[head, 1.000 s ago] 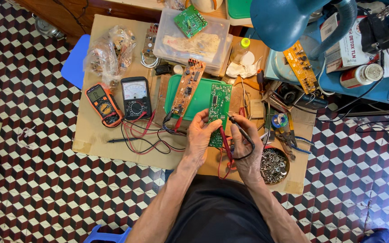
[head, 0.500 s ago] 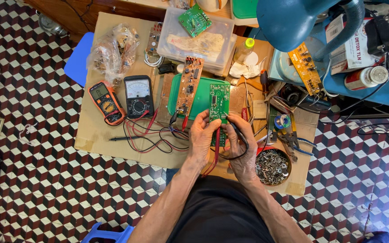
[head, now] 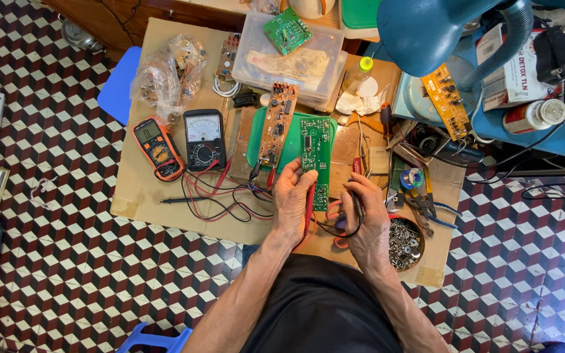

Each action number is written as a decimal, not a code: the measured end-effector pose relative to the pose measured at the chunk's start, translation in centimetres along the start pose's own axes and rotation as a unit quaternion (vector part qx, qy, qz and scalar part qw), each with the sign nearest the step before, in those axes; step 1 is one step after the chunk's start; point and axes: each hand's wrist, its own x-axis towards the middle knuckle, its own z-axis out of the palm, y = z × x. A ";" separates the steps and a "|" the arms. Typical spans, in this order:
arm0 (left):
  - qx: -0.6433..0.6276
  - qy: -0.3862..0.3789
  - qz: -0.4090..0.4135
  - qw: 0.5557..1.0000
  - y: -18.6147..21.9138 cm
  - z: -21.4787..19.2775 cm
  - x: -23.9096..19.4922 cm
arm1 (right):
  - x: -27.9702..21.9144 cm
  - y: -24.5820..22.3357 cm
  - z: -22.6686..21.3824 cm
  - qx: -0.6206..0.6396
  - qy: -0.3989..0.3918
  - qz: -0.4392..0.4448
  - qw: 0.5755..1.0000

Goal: The person uses a multimeter to test multiple circuit boards on a workbench. They probe various points on the boards with the multimeter leads, flip the boards over, and handle them one at a time. The person also places a board into a plastic bag and retrieves another from a container.

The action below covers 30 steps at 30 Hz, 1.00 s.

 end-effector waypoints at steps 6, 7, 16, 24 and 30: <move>0.004 -0.004 -0.016 1.000 0.9 -0.3 -0.9 | 0.7 2.2 -1.0 -0.083 0.002 -0.094 0.992; 0.012 -0.003 -0.016 1.000 1.2 -0.7 -1.1 | 0.8 2.7 -1.7 -0.038 -0.021 -0.063 0.997; -0.090 -0.013 0.069 0.993 6.4 -4.4 -3.8 | 0.6 8.7 -7.5 0.465 -0.010 0.195 0.863; -0.107 0.071 0.106 0.986 9.3 -8.5 -5.3 | -0.6 11.7 -7.9 0.507 0.059 0.212 0.834; -0.104 0.076 0.121 0.984 9.3 -8.5 -5.7 | -0.7 10.1 -8.3 0.500 0.034 0.203 0.841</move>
